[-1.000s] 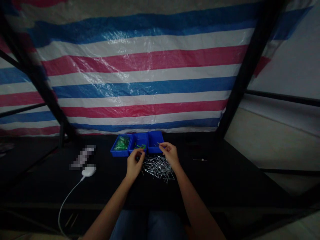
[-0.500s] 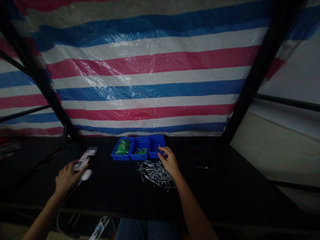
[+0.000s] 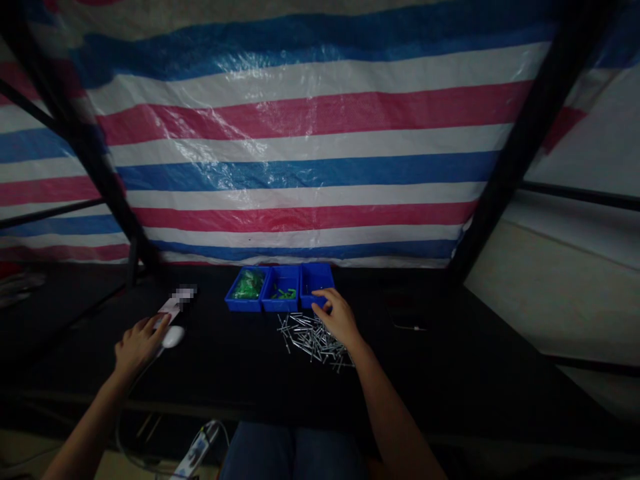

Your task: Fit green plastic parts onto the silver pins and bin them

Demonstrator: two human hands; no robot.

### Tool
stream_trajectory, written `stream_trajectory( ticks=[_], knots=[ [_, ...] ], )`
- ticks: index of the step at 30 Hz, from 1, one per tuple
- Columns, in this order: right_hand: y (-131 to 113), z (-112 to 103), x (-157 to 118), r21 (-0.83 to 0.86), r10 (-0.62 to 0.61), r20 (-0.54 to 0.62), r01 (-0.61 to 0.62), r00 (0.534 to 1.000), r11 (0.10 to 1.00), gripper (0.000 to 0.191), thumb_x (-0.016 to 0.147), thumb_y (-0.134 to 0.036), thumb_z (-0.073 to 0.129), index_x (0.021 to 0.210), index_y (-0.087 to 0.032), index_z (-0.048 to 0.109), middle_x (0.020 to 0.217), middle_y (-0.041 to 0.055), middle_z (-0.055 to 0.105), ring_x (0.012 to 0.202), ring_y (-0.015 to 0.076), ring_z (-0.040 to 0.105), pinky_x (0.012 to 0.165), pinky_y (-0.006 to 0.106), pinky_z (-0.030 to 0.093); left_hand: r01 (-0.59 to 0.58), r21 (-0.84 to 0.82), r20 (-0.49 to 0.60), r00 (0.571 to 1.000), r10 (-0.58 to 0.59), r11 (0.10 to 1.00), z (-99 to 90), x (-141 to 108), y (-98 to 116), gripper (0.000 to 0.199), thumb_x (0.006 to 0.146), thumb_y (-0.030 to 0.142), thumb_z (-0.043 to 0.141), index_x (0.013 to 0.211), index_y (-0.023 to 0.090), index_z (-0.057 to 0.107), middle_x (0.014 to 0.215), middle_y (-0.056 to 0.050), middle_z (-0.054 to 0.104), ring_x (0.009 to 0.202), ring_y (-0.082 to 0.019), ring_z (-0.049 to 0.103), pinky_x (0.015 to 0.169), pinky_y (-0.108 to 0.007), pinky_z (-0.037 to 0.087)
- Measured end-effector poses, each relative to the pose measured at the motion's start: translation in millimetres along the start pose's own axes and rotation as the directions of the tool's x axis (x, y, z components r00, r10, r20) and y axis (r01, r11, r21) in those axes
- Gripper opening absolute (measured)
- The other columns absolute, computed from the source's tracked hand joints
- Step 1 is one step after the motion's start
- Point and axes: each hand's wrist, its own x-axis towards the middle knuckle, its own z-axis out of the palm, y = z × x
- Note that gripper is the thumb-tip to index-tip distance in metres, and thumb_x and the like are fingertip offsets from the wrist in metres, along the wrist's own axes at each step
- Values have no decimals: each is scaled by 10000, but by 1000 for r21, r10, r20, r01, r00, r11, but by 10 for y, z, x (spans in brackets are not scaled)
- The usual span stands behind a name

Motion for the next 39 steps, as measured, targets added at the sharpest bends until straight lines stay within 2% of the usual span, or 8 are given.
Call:
stream_trajectory(
  ticks=[12, 15, 18, 24, 27, 29, 34, 39],
  knots=[
    [-28, 2, -11, -66, -19, 4, 19, 1000, 998, 209, 748, -274, 513, 912, -195, 615, 907, 38, 598, 533, 89, 490, 562, 237, 419, -25, -45, -121, 993, 20, 999, -2, -49, 22, 544, 822, 528, 291, 1283, 254, 381, 1294, -145, 353, 1097, -364, 367, 821, -500, 339],
    [-28, 9, -18, -117, 16, 48, -11, 999, 993, 207, 748, -289, 514, 898, -203, 627, 847, 21, 619, 514, 87, 488, 543, 226, 401, -46, -48, -208, 978, 35, 998, -82, -103, 113, 514, 820, 500, 342, 1246, 224, 428, 1279, -143, 370, 1094, -344, 372, 848, -494, 317],
    [-56, 3, -43, -236, 67, 140, -32, 988, 971, 190, 751, -301, 514, 856, -225, 652, 733, -1, 629, 542, 102, 514, 537, 217, 374, -76, -55, -356, 933, 51, 996, -216, -168, 288, 458, 834, 463, 356, 1188, 201, 480, 1264, -131, 387, 1097, -313, 375, 886, -472, 282],
    [-113, -49, -74, -407, 140, 277, -16, 951, 913, 191, 765, -316, 511, 865, -257, 664, 731, -14, 648, 658, 119, 570, 606, 215, 372, -330, -157, -559, 807, 192, 931, -479, -284, 912, 335, 834, 390, 412, 1075, 201, 547, 1162, -103, 485, 1037, -278, 431, 872, -434, 285],
    [-127, -58, -68, -475, 190, 283, -35, 940, 879, 214, 773, -341, 507, 900, -266, 662, 750, -13, 647, 673, 119, 575, 602, 213, 368, -555, -271, -615, 728, 302, 787, -511, -412, 1362, 259, 820, 345, 459, 1009, 204, 566, 1091, -77, 534, 1005, -236, 467, 855, -378, 317],
    [-147, -56, -64, -516, 216, 283, -41, 935, 856, 232, 782, -353, 497, 926, -269, 659, 765, -9, 645, 686, 120, 577, 593, 211, 364, -630, -371, -654, 698, 290, 682, -484, -504, 1688, 223, 819, 312, 469, 986, 199, 563, 1045, -68, 553, 974, -214, 486, 852, -359, 329],
    [-200, -42, -64, -578, 231, 279, -29, 932, 816, 236, 795, -353, 478, 914, -276, 666, 786, -6, 635, 689, 116, 566, 580, 208, 348, -685, -603, -680, 709, 186, 409, -359, -626, 2449, 168, 841, 271, 438, 928, 177, 545, 920, -57, 567, 902, -183, 512, 822, -328, 370],
    [-151, -3, -76, -563, 169, 248, 0, 954, 827, 167, 759, -303, 516, 756, -269, 679, 679, -6, 597, 595, 116, 527, 514, 217, 295, -664, -658, -636, 743, 211, 355, -211, -706, 2886, 162, 856, 249, 418, 937, 176, 538, 908, -60, 568, 881, -176, 510, 811, -323, 360]
  ],
)
